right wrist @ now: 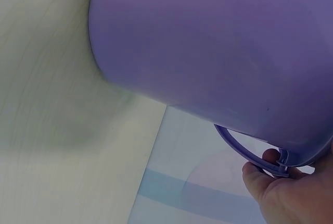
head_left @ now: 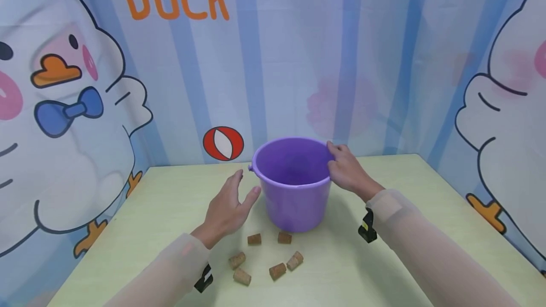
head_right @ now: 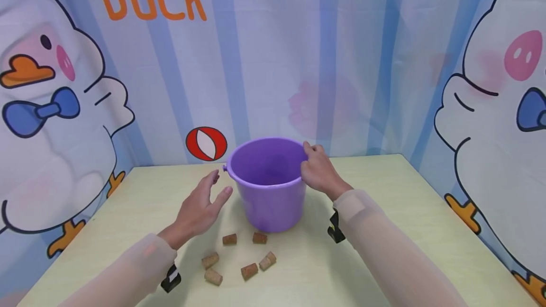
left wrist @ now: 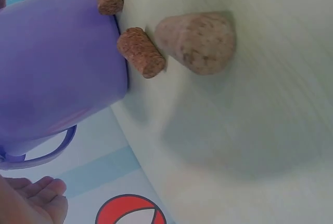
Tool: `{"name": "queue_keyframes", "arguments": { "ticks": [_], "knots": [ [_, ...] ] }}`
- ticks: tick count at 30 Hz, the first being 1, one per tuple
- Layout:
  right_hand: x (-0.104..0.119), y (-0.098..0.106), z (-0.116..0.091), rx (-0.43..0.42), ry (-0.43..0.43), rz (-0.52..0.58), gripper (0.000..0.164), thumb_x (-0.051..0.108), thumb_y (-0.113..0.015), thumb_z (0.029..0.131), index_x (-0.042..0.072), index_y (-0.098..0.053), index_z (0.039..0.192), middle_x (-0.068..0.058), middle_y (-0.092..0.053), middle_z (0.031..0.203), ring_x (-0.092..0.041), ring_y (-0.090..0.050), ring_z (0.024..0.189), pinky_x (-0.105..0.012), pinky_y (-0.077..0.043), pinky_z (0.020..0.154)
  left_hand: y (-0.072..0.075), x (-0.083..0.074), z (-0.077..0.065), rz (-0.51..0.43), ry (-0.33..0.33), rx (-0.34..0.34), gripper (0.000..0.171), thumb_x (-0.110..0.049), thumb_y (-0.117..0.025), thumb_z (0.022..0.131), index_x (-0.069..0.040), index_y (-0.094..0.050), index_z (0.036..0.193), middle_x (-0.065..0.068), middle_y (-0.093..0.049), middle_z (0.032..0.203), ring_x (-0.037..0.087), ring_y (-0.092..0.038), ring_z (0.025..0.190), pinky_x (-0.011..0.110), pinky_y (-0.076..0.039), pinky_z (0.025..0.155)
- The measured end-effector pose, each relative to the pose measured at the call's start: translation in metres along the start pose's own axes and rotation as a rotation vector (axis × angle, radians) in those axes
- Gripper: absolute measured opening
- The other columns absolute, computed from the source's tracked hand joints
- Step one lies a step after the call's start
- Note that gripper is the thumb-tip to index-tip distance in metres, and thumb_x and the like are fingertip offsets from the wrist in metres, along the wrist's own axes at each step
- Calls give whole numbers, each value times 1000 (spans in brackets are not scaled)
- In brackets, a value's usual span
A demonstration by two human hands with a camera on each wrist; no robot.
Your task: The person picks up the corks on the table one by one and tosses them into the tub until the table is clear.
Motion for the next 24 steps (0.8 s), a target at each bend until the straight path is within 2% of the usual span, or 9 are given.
{"name": "queue_keyframes", "arguments": {
  "ticks": [5, 11, 18, 24],
  "knots": [
    [1, 1, -1, 5, 10, -7, 61, 17, -34, 107, -4, -14, 161, -33, -21, 160, -49, -25, 147, -62, -22, 120, -3, 5, -6, 46, 5, 32, 79, -57, -49, 102, -4, -34, 158, 15, -41, 160, 36, -41, 146, 60, -38, 113],
    [1, 0, 1, 1, 13, -8, 62, 16, -35, 106, -4, -14, 161, -33, -22, 160, -49, -25, 148, -61, -22, 120, -7, 8, -13, 151, 3, 77, 69, -50, -59, 98, -5, -48, 150, 13, -52, 152, 34, -48, 140, 56, -42, 111],
    [1, 1, 0, -6, 20, -24, 62, 15, -35, 106, -6, -15, 160, -34, -22, 159, -50, -25, 147, -62, -20, 120, -14, 11, -17, 214, -52, 172, 48, -38, -70, 93, -8, -67, 131, 8, -66, 135, 30, -61, 126, 51, -50, 102],
    [1, 1, 0, 4, 18, -18, 62, 16, -35, 106, -5, -14, 161, -33, -23, 159, -49, -26, 147, -62, -22, 120, -20, 13, -20, 233, -118, 265, 40, -32, -73, 87, -7, -73, 117, 7, -73, 113, 27, -67, 105, 48, -55, 87]
  ]
}}
Point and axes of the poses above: each hand's wrist, its own z-axis towards the middle knuckle, its own y-axis out of the back of the hand, x = y × z, the point moved 4 cm from there along z, towards the middle knuckle
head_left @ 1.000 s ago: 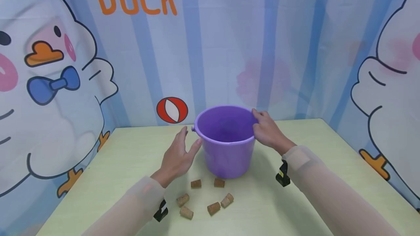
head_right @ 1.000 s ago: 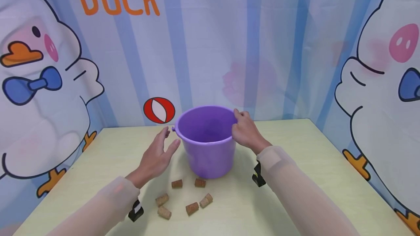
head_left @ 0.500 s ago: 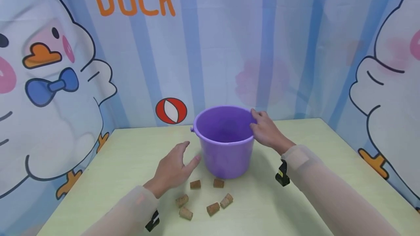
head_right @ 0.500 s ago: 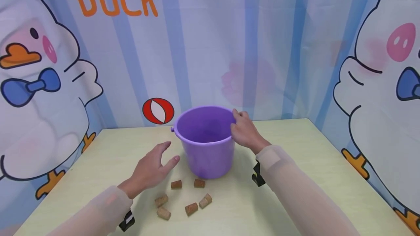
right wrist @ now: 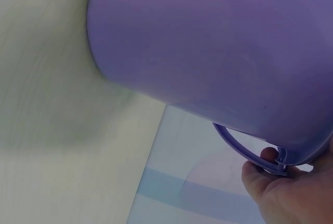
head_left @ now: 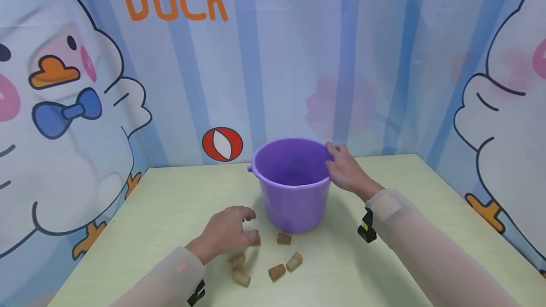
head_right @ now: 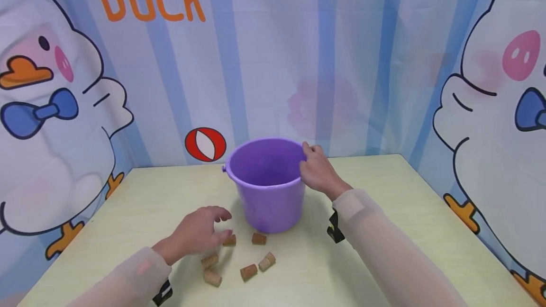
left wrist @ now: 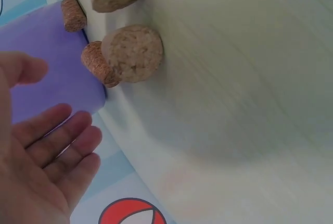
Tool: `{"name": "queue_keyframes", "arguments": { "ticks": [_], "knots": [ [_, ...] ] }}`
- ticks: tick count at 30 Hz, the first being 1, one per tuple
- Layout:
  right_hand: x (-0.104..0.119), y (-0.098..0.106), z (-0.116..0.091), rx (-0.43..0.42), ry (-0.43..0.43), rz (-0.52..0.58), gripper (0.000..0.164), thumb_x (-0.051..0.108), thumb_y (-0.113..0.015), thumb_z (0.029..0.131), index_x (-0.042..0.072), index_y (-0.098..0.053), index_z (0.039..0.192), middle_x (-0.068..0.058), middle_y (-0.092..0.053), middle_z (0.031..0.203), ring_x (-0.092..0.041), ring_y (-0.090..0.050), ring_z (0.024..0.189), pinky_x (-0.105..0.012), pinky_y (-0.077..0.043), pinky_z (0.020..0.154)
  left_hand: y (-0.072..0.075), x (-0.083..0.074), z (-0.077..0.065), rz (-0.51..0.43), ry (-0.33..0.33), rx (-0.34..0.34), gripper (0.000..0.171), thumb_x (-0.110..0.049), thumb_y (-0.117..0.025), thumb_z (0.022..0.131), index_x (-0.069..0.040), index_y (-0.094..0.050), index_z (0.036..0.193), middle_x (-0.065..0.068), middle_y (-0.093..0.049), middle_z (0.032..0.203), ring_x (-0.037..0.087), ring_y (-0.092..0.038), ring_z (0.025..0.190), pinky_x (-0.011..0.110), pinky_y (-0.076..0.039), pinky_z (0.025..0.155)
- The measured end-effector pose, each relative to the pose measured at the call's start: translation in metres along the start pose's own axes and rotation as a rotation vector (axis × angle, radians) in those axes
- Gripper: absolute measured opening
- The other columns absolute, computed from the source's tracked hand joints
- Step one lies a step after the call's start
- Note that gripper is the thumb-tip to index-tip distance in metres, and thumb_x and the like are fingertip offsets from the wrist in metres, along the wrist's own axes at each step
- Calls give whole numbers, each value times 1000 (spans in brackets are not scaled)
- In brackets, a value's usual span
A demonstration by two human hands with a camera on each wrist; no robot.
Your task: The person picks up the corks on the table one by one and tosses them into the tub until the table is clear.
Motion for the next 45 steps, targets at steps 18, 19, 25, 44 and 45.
{"name": "queue_keyframes", "arguments": {
  "ticks": [18, 19, 25, 44, 45],
  "knots": [
    [0, 0, 0, 6, -3, -5, 61, 16, -34, 106, -5, -14, 160, -33, -23, 159, -50, -26, 147, -62, -22, 120, -14, -5, -1, 65, -58, 158, 33, -25, -82, 83, -6, -74, 108, -1, -66, 86, 14, -59, 79, 41, -55, 75],
    [0, 0, 0, 4, -3, -4, 61, 16, -34, 106, -5, -14, 160, -33, -23, 159, -50, -26, 147, -62, -22, 120, -15, -5, -1, 70, -57, 159, 33, -25, -82, 82, -6, -74, 108, -2, -66, 85, 14, -59, 78, 41, -54, 74],
    [1, -1, 0, -1, -4, -4, 61, 16, -34, 106, -5, -14, 160, -33, -24, 158, -49, -27, 146, -62, -23, 120, -17, -5, 0, 90, -64, 147, 27, -22, -80, 83, -6, -75, 105, -3, -66, 83, 13, -59, 78, 40, -55, 75],
    [0, 0, 0, 3, -8, -1, 62, 16, -34, 106, -5, -14, 160, -33, -23, 158, -49, -26, 147, -62, -22, 120, -19, -7, 2, 72, -85, 148, 12, -14, -78, 85, -20, -70, 79, -13, -58, 70, 8, -51, 67, 31, -47, 65],
    [0, 0, 0, 3, -9, -1, 62, 16, -34, 106, -5, -14, 160, -33, -23, 158, -49, -26, 147, -62, -22, 120, -18, -6, 2, 76, -83, 147, 12, -14, -78, 85, -21, -71, 79, -13, -58, 70, 8, -51, 67, 31, -47, 66]
  ]
}}
Point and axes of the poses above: each hand's wrist, its own z-axis towards the middle knuckle, its own y-axis out of the back of the hand, x = y × z, the point moved 4 cm from there along z, towards the middle knuckle
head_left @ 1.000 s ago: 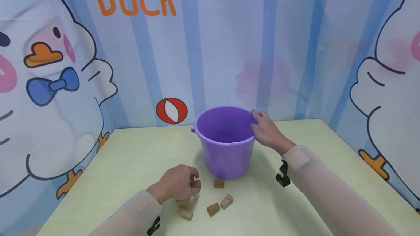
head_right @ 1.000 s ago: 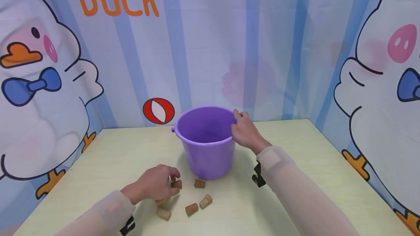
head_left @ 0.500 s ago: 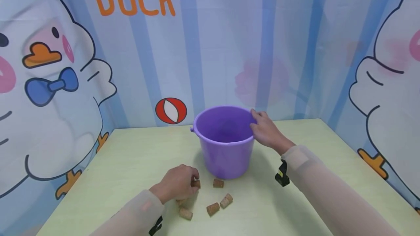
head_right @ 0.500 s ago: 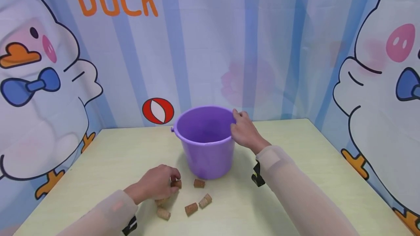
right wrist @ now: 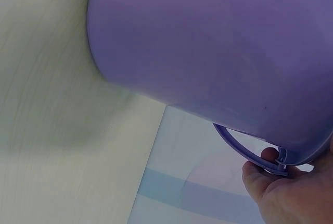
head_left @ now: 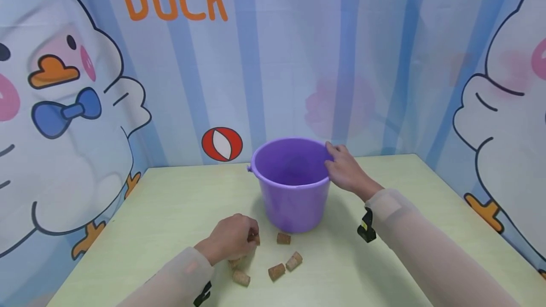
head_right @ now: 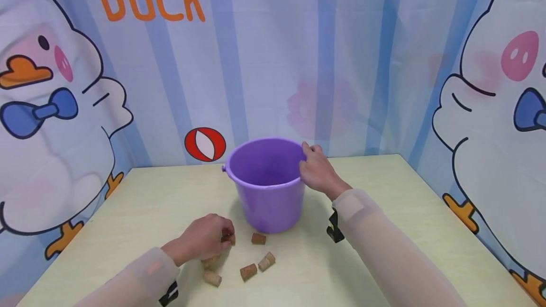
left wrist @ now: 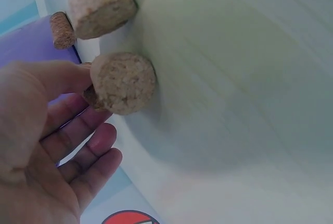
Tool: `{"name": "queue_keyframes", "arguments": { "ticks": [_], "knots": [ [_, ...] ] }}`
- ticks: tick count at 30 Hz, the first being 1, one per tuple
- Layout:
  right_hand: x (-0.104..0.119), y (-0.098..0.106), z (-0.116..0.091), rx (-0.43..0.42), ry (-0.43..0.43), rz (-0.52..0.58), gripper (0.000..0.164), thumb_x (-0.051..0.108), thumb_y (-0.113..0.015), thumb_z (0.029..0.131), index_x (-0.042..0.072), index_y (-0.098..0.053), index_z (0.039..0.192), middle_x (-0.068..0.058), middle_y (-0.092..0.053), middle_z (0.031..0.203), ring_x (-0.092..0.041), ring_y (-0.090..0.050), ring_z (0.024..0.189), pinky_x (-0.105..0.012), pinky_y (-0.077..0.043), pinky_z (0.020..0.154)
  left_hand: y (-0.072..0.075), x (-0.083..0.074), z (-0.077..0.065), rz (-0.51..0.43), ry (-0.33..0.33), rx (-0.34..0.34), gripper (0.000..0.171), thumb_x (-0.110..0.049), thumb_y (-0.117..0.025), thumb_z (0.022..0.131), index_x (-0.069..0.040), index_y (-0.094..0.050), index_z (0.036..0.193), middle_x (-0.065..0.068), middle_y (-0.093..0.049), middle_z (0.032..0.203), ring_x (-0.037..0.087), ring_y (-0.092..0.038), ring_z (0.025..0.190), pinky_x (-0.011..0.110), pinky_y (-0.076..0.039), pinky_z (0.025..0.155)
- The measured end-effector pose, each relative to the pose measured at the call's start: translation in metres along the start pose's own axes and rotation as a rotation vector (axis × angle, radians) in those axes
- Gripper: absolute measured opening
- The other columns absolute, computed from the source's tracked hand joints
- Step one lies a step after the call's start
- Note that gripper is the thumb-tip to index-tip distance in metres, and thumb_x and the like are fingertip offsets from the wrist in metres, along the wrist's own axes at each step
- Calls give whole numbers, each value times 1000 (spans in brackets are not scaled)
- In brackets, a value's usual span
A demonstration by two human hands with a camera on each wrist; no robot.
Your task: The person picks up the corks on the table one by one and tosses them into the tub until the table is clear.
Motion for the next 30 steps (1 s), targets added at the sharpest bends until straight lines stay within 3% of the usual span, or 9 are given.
{"name": "queue_keyframes", "arguments": {
  "ticks": [14, 22, 30],
  "knots": [
    [0, 0, 0, 1, -14, 13, 62, 16, -32, 106, -3, -14, 161, -31, -21, 161, -48, -22, 149, -61, -20, 121, 13, 2, 0, -6, 12, -63, 5, -15, -79, 86, -17, -75, 87, -9, -62, 75, 11, -52, 74, 34, -49, 70],
    [0, 0, 0, 8, -21, 26, 63, 14, -31, 103, -3, -12, 161, -31, -19, 162, -47, -20, 151, -61, -19, 121, 25, -1, -2, -11, -37, -112, 5, -13, -77, 85, -18, -75, 85, -12, -62, 74, 12, -53, 78, 35, -49, 71],
    [-1, -1, 1, 6, -13, 13, 63, 12, -29, 103, -4, -12, 161, -31, -18, 163, -46, -18, 151, -60, -17, 122, 36, -2, -4, -42, -40, -127, 8, -14, -75, 88, -20, -74, 84, -15, -61, 74, 11, -53, 78, 35, -49, 72]
  ]
}}
Point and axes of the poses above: each hand's wrist, its own z-axis towards the middle knuckle, its own y-axis out of the back of the hand, x = y × z, the point moved 4 cm from there along z, towards the middle knuckle
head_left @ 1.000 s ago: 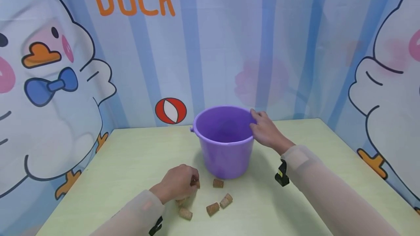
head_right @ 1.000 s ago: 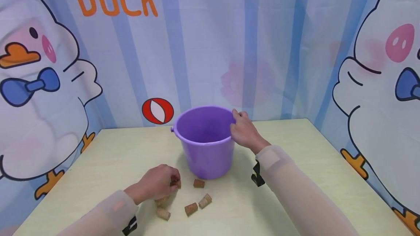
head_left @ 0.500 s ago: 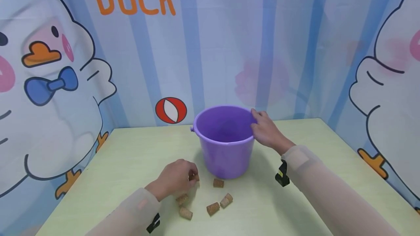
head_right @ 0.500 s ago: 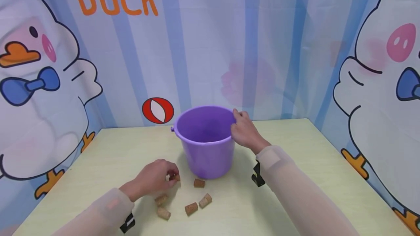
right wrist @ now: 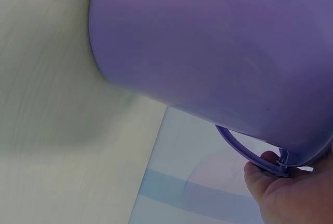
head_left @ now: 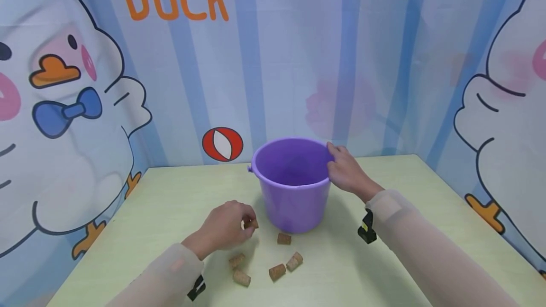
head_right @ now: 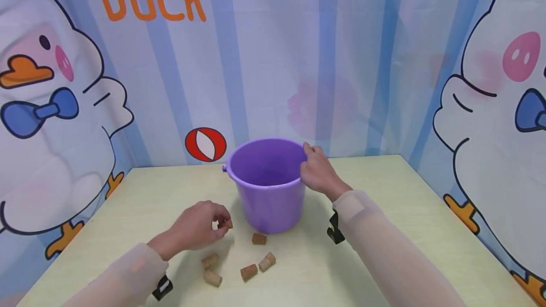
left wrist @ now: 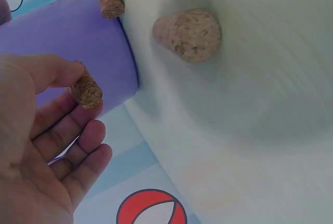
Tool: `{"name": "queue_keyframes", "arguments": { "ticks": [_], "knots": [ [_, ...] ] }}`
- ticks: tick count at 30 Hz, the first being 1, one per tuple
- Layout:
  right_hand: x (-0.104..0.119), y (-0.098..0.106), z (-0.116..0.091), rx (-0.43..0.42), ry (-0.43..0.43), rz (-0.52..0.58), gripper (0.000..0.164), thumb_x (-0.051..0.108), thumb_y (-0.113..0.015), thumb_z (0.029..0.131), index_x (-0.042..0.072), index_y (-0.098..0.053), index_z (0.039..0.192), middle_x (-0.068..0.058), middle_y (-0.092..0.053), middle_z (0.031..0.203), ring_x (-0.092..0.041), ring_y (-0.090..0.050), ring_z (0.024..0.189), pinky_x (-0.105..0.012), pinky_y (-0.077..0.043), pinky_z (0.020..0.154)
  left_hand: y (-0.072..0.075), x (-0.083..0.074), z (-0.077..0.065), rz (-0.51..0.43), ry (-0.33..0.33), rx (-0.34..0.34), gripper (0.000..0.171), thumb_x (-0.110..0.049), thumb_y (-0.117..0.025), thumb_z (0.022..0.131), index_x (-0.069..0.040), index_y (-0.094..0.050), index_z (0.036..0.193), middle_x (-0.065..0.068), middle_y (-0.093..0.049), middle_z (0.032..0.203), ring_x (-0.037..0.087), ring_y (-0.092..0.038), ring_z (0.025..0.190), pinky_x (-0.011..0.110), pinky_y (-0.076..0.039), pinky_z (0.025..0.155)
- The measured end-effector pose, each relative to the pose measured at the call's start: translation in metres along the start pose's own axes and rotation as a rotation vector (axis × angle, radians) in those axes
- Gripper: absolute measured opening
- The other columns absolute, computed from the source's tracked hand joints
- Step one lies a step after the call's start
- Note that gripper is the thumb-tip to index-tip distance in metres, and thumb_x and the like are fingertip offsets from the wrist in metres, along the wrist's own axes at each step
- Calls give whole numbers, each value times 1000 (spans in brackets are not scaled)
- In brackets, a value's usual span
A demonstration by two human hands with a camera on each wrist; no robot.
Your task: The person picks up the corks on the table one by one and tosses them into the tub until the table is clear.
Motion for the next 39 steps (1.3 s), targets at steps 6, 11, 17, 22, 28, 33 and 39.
{"name": "queue_keyframes", "arguments": {
  "ticks": [6, 11, 17, 22, 28, 33, 39],
  "knots": [
    [0, 0, 0, 0, -3, 0, 63, 12, -29, 102, -4, -12, 161, -30, -18, 163, -47, -18, 151, -60, -18, 122, 11, -2, 1, -8, 9, -26, 7, -14, -75, 88, -20, -75, 84, -15, -61, 75, 12, -53, 80, 36, -48, 73],
    [-1, 1, 0, 0, -3, -5, 63, 12, -29, 102, -4, -13, 161, -30, -19, 163, -47, -19, 151, -60, -18, 122, 20, -5, 1, 9, 9, -61, 9, -15, -76, 88, -23, -75, 83, -16, -61, 75, 11, -52, 79, 34, -48, 72],
    [0, 1, -1, -1, -4, 2, 64, 12, -29, 101, -5, -13, 161, -31, -19, 163, -47, -18, 151, -60, -17, 122, 31, -14, -1, 30, -36, -137, 9, -16, -78, 87, -24, -74, 84, -17, -61, 75, 10, -52, 80, 31, -48, 71],
    [0, 0, -1, 10, -6, 7, 63, 12, -28, 102, -4, -12, 161, -30, -18, 163, -47, -17, 151, -61, -17, 122, 40, -24, -2, 39, -109, -214, 9, -16, -78, 85, -23, -72, 85, -17, -61, 78, 8, -52, 79, 28, -49, 68],
    [0, 0, -1, 18, -10, 0, 63, 12, -28, 103, -4, -12, 161, -31, -17, 163, -47, -17, 151, -61, -17, 122, 48, -33, -3, 53, -175, -289, 10, -18, -79, 85, -23, -71, 85, -16, -62, 79, 7, -52, 80, 26, -49, 67],
    [1, 0, 0, 19, -16, 1, 63, 12, -28, 103, -4, -12, 161, -30, -17, 164, -47, -16, 152, -61, -16, 122, 55, -40, -3, 60, -202, -341, 12, -19, -80, 85, -24, -69, 83, -15, -62, 79, 6, -52, 80, 25, -49, 65],
    [1, 1, 0, 17, -23, -4, 63, 12, -28, 102, -4, -12, 161, -30, -17, 164, -47, -16, 152, -60, -17, 122, 66, -48, -1, 59, -276, -420, 15, -17, -80, 83, -23, -67, 82, -13, -63, 81, 6, -53, 80, 25, -49, 64]
  ]
}}
Point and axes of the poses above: each hand's wrist, its own z-axis towards the middle knuckle, its own y-axis out of the back of the hand, x = y × z, the point moved 4 cm from there along z, towards the middle knuckle
